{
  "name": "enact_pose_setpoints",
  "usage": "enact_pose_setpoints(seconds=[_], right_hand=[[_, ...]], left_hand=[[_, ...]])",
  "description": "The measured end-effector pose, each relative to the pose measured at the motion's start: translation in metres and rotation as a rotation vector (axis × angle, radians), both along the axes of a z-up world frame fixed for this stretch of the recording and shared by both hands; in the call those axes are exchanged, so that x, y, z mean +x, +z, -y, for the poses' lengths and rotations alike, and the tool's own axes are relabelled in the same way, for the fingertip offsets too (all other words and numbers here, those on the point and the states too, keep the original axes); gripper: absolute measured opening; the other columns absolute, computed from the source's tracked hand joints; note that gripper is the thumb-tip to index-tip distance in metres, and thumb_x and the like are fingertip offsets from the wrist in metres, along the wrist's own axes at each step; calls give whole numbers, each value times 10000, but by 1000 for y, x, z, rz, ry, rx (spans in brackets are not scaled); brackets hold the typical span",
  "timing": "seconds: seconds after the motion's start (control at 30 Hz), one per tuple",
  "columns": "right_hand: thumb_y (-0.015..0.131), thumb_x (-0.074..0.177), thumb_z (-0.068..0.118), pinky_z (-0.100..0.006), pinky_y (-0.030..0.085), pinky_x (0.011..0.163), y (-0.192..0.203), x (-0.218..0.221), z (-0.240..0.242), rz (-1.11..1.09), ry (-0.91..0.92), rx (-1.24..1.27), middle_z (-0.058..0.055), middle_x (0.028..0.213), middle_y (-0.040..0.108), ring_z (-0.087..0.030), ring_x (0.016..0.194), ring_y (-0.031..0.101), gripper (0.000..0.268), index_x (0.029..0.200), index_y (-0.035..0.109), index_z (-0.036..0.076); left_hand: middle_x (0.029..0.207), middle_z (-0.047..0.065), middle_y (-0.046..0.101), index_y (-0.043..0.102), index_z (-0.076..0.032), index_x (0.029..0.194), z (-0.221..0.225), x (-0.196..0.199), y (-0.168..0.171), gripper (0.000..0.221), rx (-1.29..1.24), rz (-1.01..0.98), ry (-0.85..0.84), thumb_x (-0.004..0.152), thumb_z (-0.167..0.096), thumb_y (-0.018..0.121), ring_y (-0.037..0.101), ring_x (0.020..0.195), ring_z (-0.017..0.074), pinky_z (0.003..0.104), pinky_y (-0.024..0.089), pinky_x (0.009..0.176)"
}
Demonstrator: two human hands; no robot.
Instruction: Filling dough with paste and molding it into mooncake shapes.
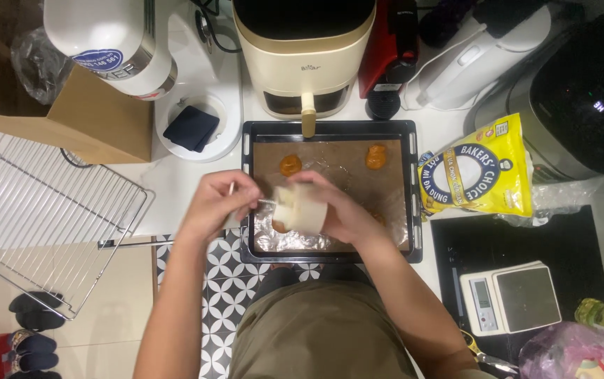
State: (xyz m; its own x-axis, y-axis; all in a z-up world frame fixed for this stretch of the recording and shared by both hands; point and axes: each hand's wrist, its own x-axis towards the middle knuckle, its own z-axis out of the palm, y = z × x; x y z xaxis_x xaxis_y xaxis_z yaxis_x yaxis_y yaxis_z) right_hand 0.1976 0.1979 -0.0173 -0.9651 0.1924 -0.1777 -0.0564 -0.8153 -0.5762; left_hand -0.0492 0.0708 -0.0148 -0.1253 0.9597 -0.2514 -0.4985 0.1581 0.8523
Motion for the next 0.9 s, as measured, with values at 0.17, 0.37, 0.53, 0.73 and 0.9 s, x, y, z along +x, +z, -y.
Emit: enact_pose_setpoints(seconds=[0.17, 0.37, 0.53, 0.73, 0.9], right_hand=[[541, 1023, 364, -442, 580, 886, -11, -28, 9, 34, -175, -7, -154, 1415, 532, -331, 1202, 604, 522, 1482, 424, 145], [470, 1022, 479, -323, 539, 1016, -81, -20, 8, 445, -164, 567, -123, 1378, 624, -174, 1218, 648, 569, 1448, 500, 104], [656, 859, 85, -357, 591, 893, -131, -5, 24, 615, -96, 931, -139, 1347, 614, -229, 1044, 696, 598, 1422, 454, 71], [684, 788, -60, -323, 601, 824, -133, -1, 40, 453, -208, 943, -130, 1326, 610, -200, 961, 714, 672, 1404, 443, 61], [683, 805, -52, -324, 611, 811, -135, 1, 42, 465, -236, 960, -128, 1295, 640, -191, 953, 719, 645, 1401, 461, 54]], left_hand=[[836, 132, 654, 701, -29, 903, -4, 38, 113, 214, 377, -1219, 41, 879, -235, 756, 646, 697, 273, 398, 527, 638], [775, 228, 693, 679, -7, 910, 1, 60, 121, 267, -205, -1385, 23, 966, -268, 693, 681, 684, 395, 473, 516, 644], [813, 264, 698, 686, -4, 919, 2, 69, 70, 236, -193, -1499, -80, 941, -239, 687, 678, 748, 451, 525, 523, 676], [854, 278, 698, 675, 30, 952, -7, 83, 29, 206, -220, -1568, -212, 904, -171, 676, 692, 755, 457, 518, 552, 674], [854, 273, 700, 667, 35, 983, -11, 88, 11, 210, -237, -1613, -251, 917, -165, 667, 703, 742, 440, 508, 559, 665]])
